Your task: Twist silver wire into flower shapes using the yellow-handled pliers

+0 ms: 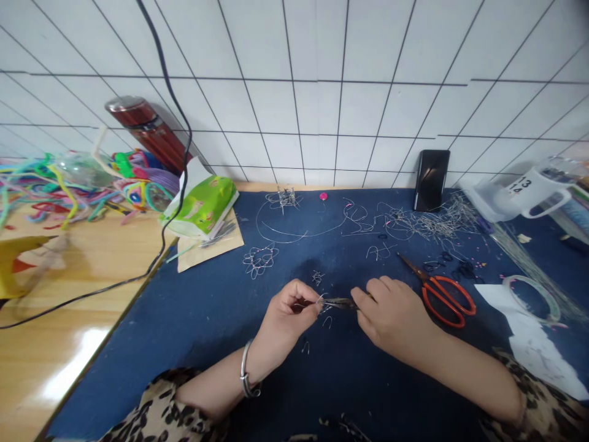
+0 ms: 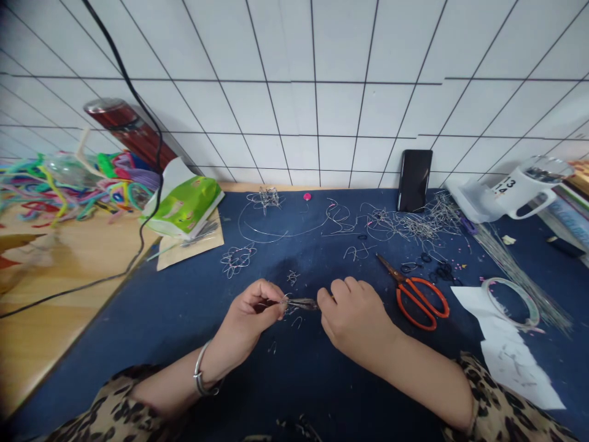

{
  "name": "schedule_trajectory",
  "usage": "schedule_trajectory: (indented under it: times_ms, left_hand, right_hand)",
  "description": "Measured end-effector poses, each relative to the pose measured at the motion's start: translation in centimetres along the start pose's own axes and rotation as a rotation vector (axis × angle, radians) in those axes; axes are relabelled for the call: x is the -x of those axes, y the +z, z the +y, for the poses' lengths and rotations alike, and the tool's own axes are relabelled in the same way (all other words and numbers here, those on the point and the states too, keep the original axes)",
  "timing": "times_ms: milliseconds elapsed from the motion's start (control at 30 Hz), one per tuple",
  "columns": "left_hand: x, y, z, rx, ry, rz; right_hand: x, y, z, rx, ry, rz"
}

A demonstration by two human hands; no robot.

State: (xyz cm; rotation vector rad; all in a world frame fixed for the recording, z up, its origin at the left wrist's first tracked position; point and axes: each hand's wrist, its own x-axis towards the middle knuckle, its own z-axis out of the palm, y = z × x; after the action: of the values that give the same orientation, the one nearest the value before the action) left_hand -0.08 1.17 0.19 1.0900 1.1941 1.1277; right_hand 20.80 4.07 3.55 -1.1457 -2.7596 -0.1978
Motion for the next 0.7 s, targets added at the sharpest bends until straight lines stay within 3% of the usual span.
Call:
schedule_trajectory:
  times_ms: [700]
  left_hand:
    - [-0.03, 0.13, 0.06, 0.001, -0.036, 0.012]
  right_hand:
    - [0.09, -0.03, -0.14, 0.02, -0.025, -0.028]
